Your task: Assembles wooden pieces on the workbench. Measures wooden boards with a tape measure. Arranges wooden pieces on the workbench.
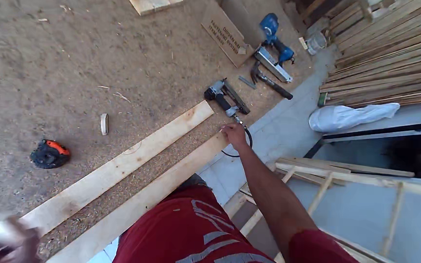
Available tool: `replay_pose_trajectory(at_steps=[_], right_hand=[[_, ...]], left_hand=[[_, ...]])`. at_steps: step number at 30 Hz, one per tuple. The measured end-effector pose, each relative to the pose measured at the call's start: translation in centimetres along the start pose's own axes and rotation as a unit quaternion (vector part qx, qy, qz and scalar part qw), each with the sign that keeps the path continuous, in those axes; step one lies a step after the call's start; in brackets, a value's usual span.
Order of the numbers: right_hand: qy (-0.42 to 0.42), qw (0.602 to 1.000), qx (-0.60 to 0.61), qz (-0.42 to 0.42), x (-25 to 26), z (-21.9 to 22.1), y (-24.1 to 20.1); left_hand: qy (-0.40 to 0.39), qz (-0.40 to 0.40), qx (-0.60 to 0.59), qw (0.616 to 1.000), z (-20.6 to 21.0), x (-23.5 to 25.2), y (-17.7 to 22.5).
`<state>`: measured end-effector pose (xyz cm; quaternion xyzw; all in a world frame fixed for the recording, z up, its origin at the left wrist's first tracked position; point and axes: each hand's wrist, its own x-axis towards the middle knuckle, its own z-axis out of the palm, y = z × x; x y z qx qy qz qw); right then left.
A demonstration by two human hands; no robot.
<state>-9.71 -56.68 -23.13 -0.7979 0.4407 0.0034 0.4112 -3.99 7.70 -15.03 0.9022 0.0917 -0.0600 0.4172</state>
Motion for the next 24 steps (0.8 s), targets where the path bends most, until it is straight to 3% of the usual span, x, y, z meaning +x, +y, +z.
replay_pose_trajectory(at_steps=[3, 6, 9, 11, 12, 13, 14, 15, 16, 17, 18, 21, 24], right_hand=[[0.013, 1.000, 0.024, 0.004, 0.3, 0.4, 0.4], [0.007, 0.996, 0.088, -0.009, 0.1, 0.7, 0.9], [-0.032, 0.954, 0.298, -0.001, -0.6, 0.0, 0.9], [-0.108, 0.902, 0.416, 0.041, -1.4, -1.8, 1.2], [-0.151, 0.893, 0.419, 0.067, -1.8, -3.3, 1.8], [-0.183, 0.918, 0.345, 0.070, -2.3, -5.1, 2.8], [-0.208, 0.964, 0.164, 0.037, -2.6, -7.5, 4.1], [-0.221, 0.973, -0.064, -0.003, -2.5, -9.6, 5.3], [-0.226, 0.938, -0.262, -0.026, -2.4, -11.3, 6.0], [-0.214, 0.905, -0.367, -0.032, -2.5, -12.5, 6.4], [-0.195, 0.903, -0.379, -0.041, -2.6, -13.3, 6.3], [-0.204, 0.957, -0.174, -0.112, -2.9, -12.6, 3.4], [-0.353, 0.930, 0.042, -0.097, -1.7, -7.8, -1.0]], left_hand=[[-0.094, 0.119, 0.056, 0.987, 9.8, -3.9, 1.8], [-0.072, 0.164, 0.131, 0.975, 18.5, -6.2, 2.6], [-0.004, 0.177, 0.206, 0.963, 21.4, -6.6, 1.5], [0.016, 0.158, 0.226, 0.961, 21.4, -6.8, 1.2], [0.023, 0.154, 0.231, 0.960, 21.3, -6.8, 1.1], [0.029, 0.148, 0.235, 0.960, 21.2, -6.8, 1.0], [0.034, 0.138, 0.234, 0.962, 21.3, -6.8, 1.4], [0.035, 0.119, 0.226, 0.966, 21.7, -6.9, 2.4], [0.028, 0.094, 0.214, 0.972, 22.3, -7.0, 4.1], [0.014, 0.070, 0.195, 0.978, 23.3, -7.2, 6.5], [-0.007, 0.048, 0.171, 0.984, 24.4, -7.6, 9.4], [-0.097, -0.024, 0.057, 0.993, 29.4, -8.7, 18.6], [-0.162, -0.016, -0.018, 0.987, 35.9, -8.6, 24.3]])
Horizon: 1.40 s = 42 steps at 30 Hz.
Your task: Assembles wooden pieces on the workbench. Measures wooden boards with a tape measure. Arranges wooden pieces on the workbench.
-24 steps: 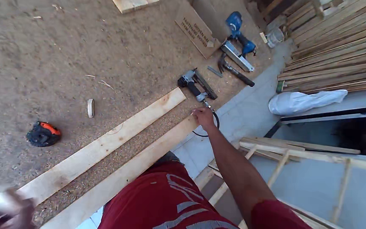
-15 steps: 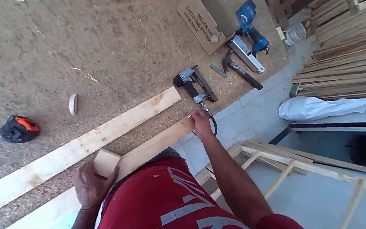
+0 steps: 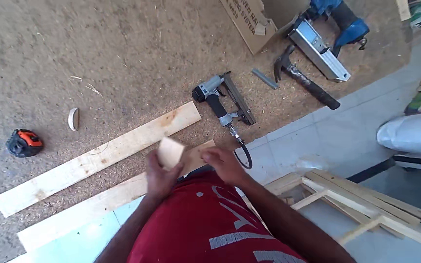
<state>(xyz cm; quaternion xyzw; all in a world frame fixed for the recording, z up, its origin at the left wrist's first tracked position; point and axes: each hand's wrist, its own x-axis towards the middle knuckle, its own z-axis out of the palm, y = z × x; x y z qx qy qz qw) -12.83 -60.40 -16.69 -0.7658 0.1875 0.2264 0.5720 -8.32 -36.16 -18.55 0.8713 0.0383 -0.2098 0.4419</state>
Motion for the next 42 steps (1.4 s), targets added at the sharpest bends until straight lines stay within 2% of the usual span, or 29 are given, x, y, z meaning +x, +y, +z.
replay_pose_trajectory(at_steps=[2, 4, 8, 12, 16, 19, 22, 27, 33, 39, 42], right_hand=[[-0.022, 0.999, 0.043, -0.012, 3.3, 1.1, -1.1], [0.003, 0.999, 0.033, -0.004, 5.4, 0.7, -1.7], [-0.001, 1.000, -0.021, -0.008, 8.2, -2.6, -0.4], [-0.014, 0.995, -0.087, -0.038, 9.2, -3.9, 0.6], [-0.004, 0.994, -0.099, -0.041, 9.5, -3.8, 1.2], [0.001, 0.999, -0.044, -0.014, 9.5, -3.7, 1.1], [-0.007, 0.992, 0.125, -0.001, 8.4, -3.6, 0.6], [-0.024, 0.991, 0.125, -0.028, 8.0, -3.6, 1.2], [-0.037, 0.989, 0.140, -0.041, 8.4, -4.7, 0.9], [-0.049, 0.981, 0.168, -0.083, 8.6, -6.1, 0.4], [-0.058, 0.980, 0.160, -0.099, 8.7, -6.3, 0.1]], left_hand=[[-0.021, -0.002, -0.022, 1.000, 2.8, 1.9, 2.5], [-0.052, -0.021, -0.044, 0.997, 3.7, 3.4, 4.0], [-0.114, -0.046, -0.122, 0.985, 3.7, 5.5, 3.8], [-0.125, -0.089, -0.105, 0.983, 4.3, 6.2, 3.8], [-0.128, -0.099, -0.083, 0.983, 4.9, 6.5, 3.6], [-0.107, -0.091, -0.103, 0.985, 5.0, 6.6, 3.6], [-0.084, -0.074, -0.205, 0.972, 5.1, 6.9, 3.8], [-0.084, -0.139, -0.294, 0.942, 5.4, 7.2, 3.3], [-0.093, -0.118, -0.307, 0.940, 5.3, 6.9, 3.4], [-0.074, -0.029, -0.328, 0.941, 5.0, 6.5, 3.5], [-0.071, -0.015, -0.289, 0.955, 4.5, 6.5, 4.3]])
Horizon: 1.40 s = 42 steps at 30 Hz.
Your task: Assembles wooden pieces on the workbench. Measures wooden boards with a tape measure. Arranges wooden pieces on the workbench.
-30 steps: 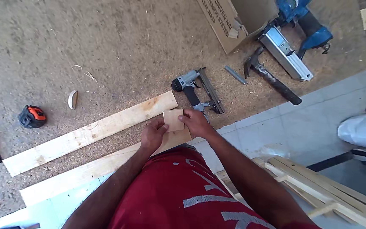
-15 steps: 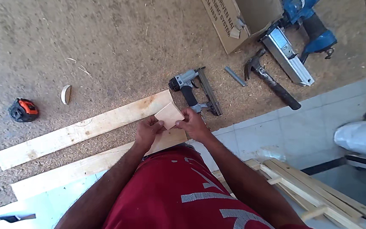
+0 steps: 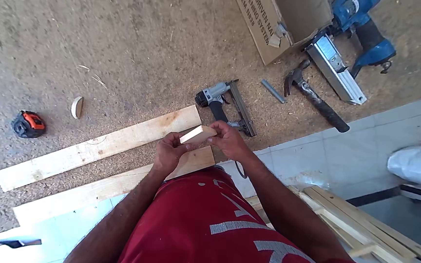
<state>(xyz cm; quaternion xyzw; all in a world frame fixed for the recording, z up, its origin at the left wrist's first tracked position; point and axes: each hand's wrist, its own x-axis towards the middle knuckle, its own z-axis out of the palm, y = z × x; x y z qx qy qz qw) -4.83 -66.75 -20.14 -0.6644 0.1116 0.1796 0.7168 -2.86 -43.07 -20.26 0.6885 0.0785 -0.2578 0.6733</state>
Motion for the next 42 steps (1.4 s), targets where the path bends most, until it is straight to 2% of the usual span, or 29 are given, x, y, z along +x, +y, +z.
replay_pose_trajectory(at_steps=[3, 5, 10, 13, 19, 25, 31, 36, 42], right_hand=[[-0.025, 0.997, -0.079, -0.004, 0.5, -0.2, -0.5], [-0.025, 0.991, -0.128, 0.008, 1.1, 0.2, -0.6], [0.092, 0.977, -0.181, 0.066, 2.2, 1.6, 0.9], [0.093, 0.956, -0.256, 0.106, 2.2, 1.9, 1.5], [0.087, 0.927, -0.347, 0.113, 2.2, 2.6, 0.9], [0.071, 0.927, -0.353, 0.110, 2.4, 2.5, 1.1], [0.074, 0.918, -0.375, 0.108, 2.2, 3.2, 0.7], [0.101, 0.904, -0.404, 0.100, 2.2, 3.7, 1.5], [0.106, 0.910, -0.391, 0.085, 2.5, 3.5, 1.7]], left_hand=[[-0.007, 0.002, 0.112, 0.994, -0.4, 0.2, 0.5], [0.005, -0.030, 0.171, 0.985, -0.4, 0.6, 0.3], [0.027, -0.119, 0.246, 0.962, 0.2, 1.5, 0.3], [-0.004, -0.177, 0.302, 0.937, 0.5, 1.8, 0.0], [-0.040, -0.181, 0.384, 0.904, 0.7, 2.2, 1.0], [-0.062, -0.209, 0.364, 0.906, 0.1, 3.0, 0.6], [-0.094, -0.219, 0.389, 0.890, 0.2, 3.4, 0.6], [-0.058, -0.205, 0.402, 0.890, 0.6, 3.4, 0.3], [-0.001, -0.181, 0.355, 0.917, 0.5, 3.7, -0.1]])
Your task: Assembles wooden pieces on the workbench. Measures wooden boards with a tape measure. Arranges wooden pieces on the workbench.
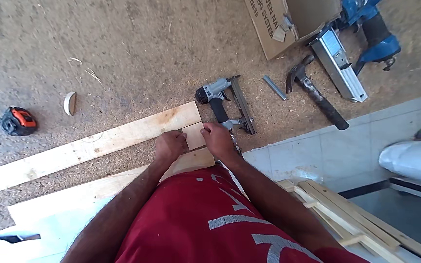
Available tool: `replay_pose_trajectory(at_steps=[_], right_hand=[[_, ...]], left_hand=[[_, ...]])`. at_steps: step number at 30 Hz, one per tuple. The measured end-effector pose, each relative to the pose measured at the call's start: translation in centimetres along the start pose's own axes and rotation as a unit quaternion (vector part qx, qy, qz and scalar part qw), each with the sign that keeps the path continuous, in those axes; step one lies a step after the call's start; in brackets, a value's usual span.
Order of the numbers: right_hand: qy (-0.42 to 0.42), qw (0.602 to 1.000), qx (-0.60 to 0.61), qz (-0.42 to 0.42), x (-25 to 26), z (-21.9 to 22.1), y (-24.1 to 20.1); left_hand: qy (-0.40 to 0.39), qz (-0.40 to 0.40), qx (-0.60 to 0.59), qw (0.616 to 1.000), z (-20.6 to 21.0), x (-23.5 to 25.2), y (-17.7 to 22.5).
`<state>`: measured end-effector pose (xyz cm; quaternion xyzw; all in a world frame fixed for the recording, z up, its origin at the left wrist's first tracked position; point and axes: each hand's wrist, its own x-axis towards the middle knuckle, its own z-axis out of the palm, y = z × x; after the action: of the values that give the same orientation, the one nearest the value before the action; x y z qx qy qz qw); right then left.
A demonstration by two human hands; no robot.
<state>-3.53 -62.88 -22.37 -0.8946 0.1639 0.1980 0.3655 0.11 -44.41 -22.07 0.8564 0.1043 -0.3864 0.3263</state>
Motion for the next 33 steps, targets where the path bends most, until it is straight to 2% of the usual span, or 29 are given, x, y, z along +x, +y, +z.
replay_pose_trajectory(at_steps=[3, 5, 7, 9, 12, 14, 19, 29, 33], right_hand=[[-0.011, 1.000, 0.027, -0.002, -0.9, -1.1, 0.3], [-0.025, 0.999, 0.017, 0.015, -2.8, -2.5, 0.7], [-0.065, 0.997, -0.004, 0.038, -4.7, -3.3, 2.0], [-0.114, 0.992, -0.012, 0.055, -5.8, -2.7, 3.8], [-0.131, 0.990, 0.008, 0.052, -6.9, -0.7, 5.0], [-0.106, 0.993, 0.010, 0.054, -6.9, 0.4, 4.8], [-0.042, 0.998, -0.002, 0.036, -6.2, 0.9, 3.9], [0.015, 0.999, 0.019, 0.033, -5.2, 1.8, 3.4], [0.038, 0.998, 0.033, 0.043, -5.2, 2.4, 3.1]], left_hand=[[0.013, 0.010, -0.007, 1.000, -1.8, -1.3, -0.3], [0.010, 0.072, 0.038, 0.997, -3.8, -3.3, -2.6], [0.008, 0.156, 0.137, 0.978, -5.9, -5.4, -7.3], [0.023, 0.201, 0.252, 0.946, -7.5, -7.2, -12.9], [0.060, 0.190, 0.364, 0.910, -8.6, -9.1, -19.3], [0.094, 0.192, 0.371, 0.903, -8.6, -9.3, -21.8], [0.108, 0.193, 0.373, 0.901, -8.6, -8.7, -22.5], [0.133, 0.218, 0.360, 0.897, -9.2, -7.9, -23.1], [0.122, 0.212, 0.338, 0.909, -10.1, -7.9, -22.4]])
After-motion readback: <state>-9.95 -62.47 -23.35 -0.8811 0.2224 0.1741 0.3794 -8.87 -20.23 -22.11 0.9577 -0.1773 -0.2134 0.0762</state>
